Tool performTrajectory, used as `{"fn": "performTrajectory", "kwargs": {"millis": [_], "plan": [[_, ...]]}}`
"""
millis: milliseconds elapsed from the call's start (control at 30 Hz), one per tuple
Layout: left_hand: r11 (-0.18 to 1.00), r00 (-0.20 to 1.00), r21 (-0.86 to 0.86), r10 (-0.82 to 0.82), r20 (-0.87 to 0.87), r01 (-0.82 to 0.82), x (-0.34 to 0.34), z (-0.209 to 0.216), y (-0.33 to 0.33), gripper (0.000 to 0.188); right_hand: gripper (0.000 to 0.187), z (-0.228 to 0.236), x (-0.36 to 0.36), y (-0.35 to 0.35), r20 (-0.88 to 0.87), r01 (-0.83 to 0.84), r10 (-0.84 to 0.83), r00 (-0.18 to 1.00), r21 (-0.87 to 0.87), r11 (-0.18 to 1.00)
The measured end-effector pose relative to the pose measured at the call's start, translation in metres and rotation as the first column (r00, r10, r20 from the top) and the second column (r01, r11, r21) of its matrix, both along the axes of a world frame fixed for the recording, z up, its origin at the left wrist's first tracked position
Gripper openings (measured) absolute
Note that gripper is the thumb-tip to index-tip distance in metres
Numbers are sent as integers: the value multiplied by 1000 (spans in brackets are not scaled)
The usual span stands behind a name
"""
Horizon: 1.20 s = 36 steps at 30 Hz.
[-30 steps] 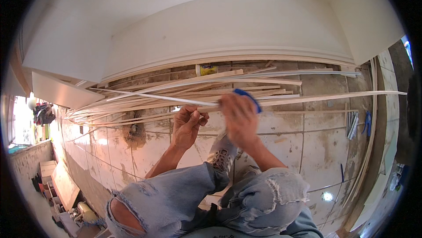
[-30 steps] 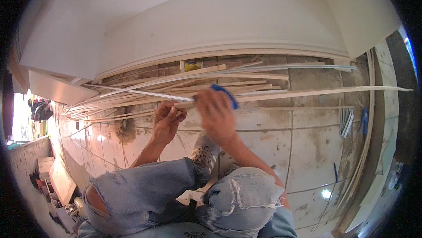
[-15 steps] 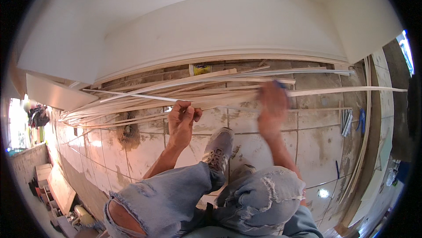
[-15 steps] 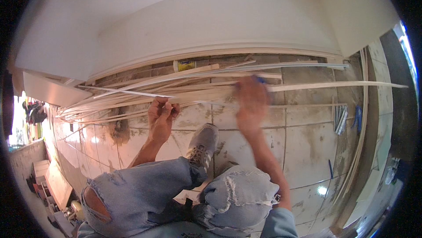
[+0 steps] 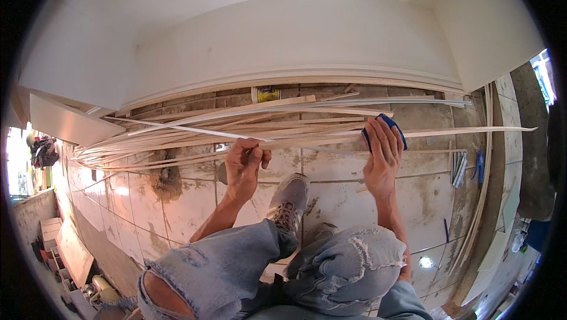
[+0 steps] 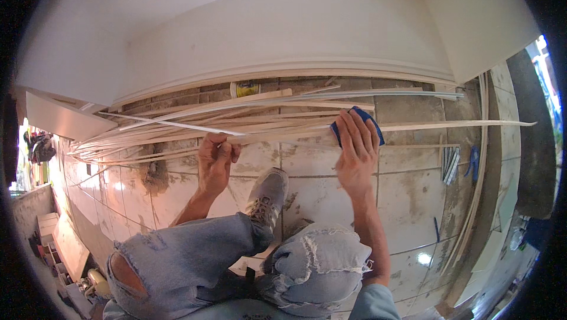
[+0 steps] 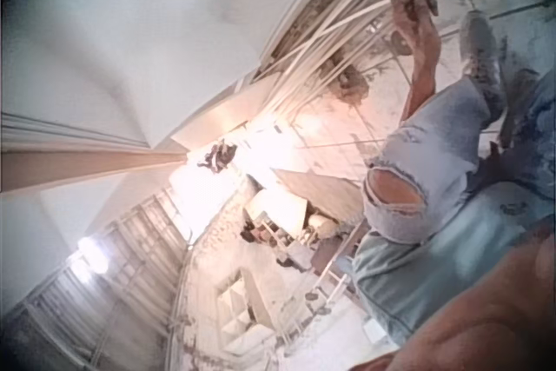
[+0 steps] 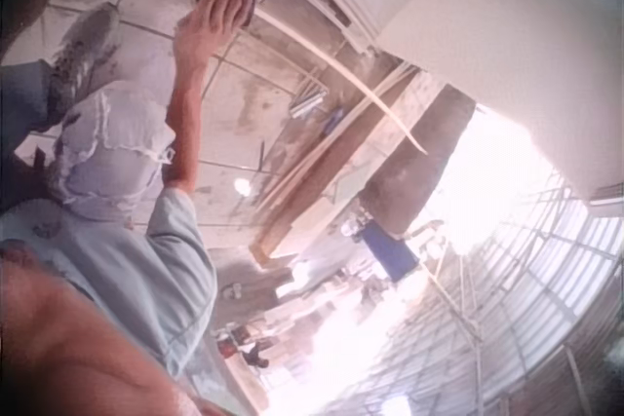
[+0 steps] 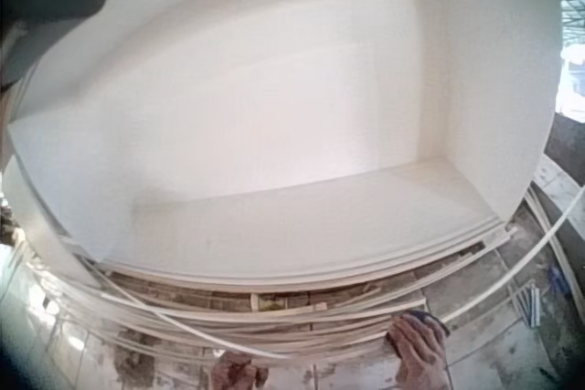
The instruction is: The person sands multiple long wooden strips using a sanding block by hand while kneeling on a tiled floor. They then measure one strip against a wooden cabinet, mark the wood with a pen, and cut the strip using a hand saw.
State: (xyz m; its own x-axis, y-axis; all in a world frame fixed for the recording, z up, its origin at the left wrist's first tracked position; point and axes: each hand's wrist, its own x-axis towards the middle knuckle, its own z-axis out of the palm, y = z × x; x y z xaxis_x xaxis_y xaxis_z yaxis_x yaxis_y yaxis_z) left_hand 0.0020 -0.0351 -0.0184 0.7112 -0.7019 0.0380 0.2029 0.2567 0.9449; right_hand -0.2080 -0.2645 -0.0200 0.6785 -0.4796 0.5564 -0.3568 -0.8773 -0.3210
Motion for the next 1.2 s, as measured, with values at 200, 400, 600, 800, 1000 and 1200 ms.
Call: {"fn": "performTrajectory", "kwargs": {"millis": [200,400,600,800,1000,1200], "plan": [[996,970,92,-5,243,-17,9,14,-10,10,50,44,105,91,-81,-386,386,919,25,922],[999,984,-25,-22,179,27,14,12,-12,13,49,30,46,38,-45,-191,197,979,116,975],[999,986,-14,-38,162,41,12,14,-5,15,48,20,19,28,-4,-169,169,986,56,984],[997,966,53,42,256,-58,17,20,-9,16,53,59,111,90,-11,-430,429,903,-22,903],[999,989,31,-16,146,12,15,18,-4,18,46,36,0,9,-73,-144,148,986,54,988],[1000,991,-6,13,-132,-14,-1,23,-6,25,55,7,-19,15,-62,41,-40,997,23,999]]}}
